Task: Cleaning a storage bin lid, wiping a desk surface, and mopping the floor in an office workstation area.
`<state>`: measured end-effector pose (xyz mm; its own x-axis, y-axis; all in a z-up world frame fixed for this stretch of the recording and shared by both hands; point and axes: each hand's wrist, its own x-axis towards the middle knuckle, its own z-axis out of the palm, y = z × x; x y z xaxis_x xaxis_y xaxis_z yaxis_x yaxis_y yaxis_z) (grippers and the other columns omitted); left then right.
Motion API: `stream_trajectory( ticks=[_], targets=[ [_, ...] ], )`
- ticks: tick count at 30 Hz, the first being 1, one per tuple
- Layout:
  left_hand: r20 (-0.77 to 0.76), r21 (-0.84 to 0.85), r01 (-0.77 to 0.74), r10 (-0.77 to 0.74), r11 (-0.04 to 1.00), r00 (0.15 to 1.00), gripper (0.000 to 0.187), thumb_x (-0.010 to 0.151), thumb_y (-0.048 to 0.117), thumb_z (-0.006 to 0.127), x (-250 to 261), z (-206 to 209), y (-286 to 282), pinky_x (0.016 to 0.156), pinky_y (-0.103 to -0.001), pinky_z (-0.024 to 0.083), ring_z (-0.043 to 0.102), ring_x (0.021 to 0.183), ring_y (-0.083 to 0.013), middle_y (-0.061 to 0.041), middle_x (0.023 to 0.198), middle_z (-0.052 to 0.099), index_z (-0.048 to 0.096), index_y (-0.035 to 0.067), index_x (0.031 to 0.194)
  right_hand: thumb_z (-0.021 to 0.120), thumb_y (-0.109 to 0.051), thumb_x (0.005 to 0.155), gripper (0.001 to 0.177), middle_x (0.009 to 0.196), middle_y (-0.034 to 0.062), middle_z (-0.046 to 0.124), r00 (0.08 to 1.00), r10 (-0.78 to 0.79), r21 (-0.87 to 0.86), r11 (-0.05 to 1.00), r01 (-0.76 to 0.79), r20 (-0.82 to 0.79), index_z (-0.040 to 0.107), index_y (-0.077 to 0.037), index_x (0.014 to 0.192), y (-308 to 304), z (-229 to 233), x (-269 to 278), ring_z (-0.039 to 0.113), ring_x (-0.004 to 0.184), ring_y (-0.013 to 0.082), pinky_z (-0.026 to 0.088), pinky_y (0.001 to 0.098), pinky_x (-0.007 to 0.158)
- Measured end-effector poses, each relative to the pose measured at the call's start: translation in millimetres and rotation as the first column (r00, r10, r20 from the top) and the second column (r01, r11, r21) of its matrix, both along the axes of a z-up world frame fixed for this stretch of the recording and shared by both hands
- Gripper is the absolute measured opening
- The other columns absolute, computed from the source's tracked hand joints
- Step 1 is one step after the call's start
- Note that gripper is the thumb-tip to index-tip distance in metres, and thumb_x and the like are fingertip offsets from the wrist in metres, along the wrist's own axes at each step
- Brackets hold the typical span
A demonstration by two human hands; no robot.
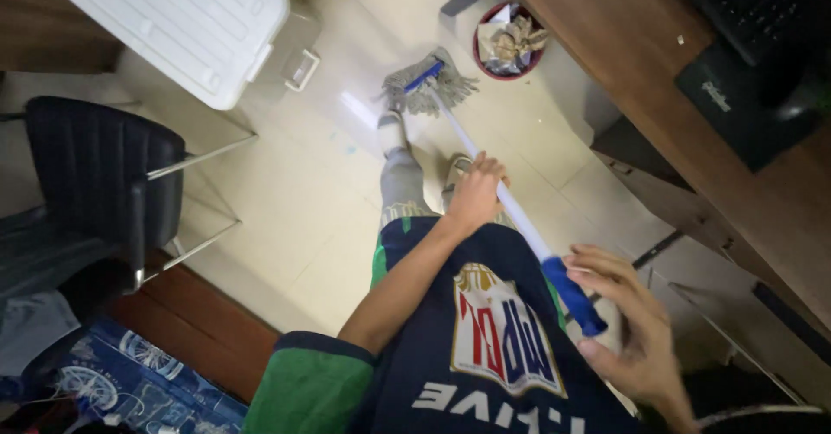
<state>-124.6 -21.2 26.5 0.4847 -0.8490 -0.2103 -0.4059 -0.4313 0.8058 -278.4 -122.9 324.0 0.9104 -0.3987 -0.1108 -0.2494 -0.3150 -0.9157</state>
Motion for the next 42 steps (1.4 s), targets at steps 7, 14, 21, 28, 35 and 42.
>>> stream_trajectory(
  ticks=[7,14,21,28,35,42],
  targets=[
    [0.087,0.151,0.053,-0.066,0.987,0.994,0.027,0.069,0.015,0.076,-8.5,-69.7,12.7,0.109,-0.048,0.045,0.05,0.137,-0.0467,-0.022,0.137,0.06,0.072,0.012,0.096,0.066,-0.029,0.091,0.047,0.109,0.0191,0.073,0.707,0.007,-0.167,0.97,-0.177,-0.707,0.062,-0.023,0.137,26.4,-59.6,2.8,0.073,0.09,0.0383,0.058,0.0445,0.08],
    [0.18,0.102,-0.088,0.069,0.991,0.981,0.024,0.088,0.03,0.073,64.1,-152.3,43.9,0.112,-0.057,0.042,0.046,0.135,-0.0562,-0.029,0.153,0.043,0.075,0.012,0.103,0.064,-0.028,0.092,0.052,0.092,0.0229,0.073,0.737,0.018,-0.123,0.983,-0.137,-0.676,0.057,-0.021,0.143,61.2,-116.3,72.3,0.07,0.081,0.0438,0.055,0.0514,0.074],
    [0.189,0.374,-0.111,0.042,0.921,0.981,0.029,0.084,0.027,0.077,208.0,-137.0,47.0,0.107,-0.053,0.046,0.047,0.138,-0.046,-0.017,0.162,0.039,0.071,0.015,0.11,0.065,-0.024,0.092,0.053,0.096,0.0275,0.071,0.832,0.006,-0.105,0.991,-0.077,-0.555,0.058,-0.014,0.144,78.4,-161.7,177.4,0.069,0.086,0.0472,0.055,0.053,0.078],
    [0.193,0.401,-0.123,0.048,0.908,0.98,0.036,0.081,0.036,0.083,279.6,-134.2,46.4,0.107,-0.058,0.041,0.04,0.143,-0.0428,-0.017,0.159,0.039,0.07,0.013,0.105,0.071,-0.025,0.088,0.053,0.098,0.0259,0.071,0.861,-0.04,-0.057,0.998,0.013,-0.507,0.061,-0.01,0.138,70.7,-132.0,251.5,0.07,0.086,0.0452,0.054,0.0508,0.077],
    [0.168,0.203,-0.156,0.122,0.967,0.978,0.043,0.08,0.041,0.084,263.2,-122.3,46.7,0.109,-0.05,0.048,0.045,0.14,-0.0472,-0.034,0.154,0.039,0.074,0.008,0.105,0.073,-0.025,0.089,0.05,0.097,0.0189,0.073,0.911,-0.08,0.018,0.995,0.095,-0.405,0.063,-0.009,0.134,71.5,-131.2,228.8,0.071,0.083,0.0322,0.055,0.0383,0.076],
    [0.156,0.186,-0.145,0.116,0.972,0.981,0.048,0.085,0.046,0.079,150.0,-98.7,28.3,0.106,-0.051,0.048,0.047,0.134,-0.0523,-0.039,0.149,0.041,0.074,0.004,0.107,0.067,-0.02,0.094,0.047,0.09,0.0102,0.071,0.915,-0.115,0.115,0.978,0.171,-0.387,0.06,-0.009,0.139,49.8,-119.9,111.0,0.062,0.078,0.0152,0.051,0.0284,0.073]
  ],
)
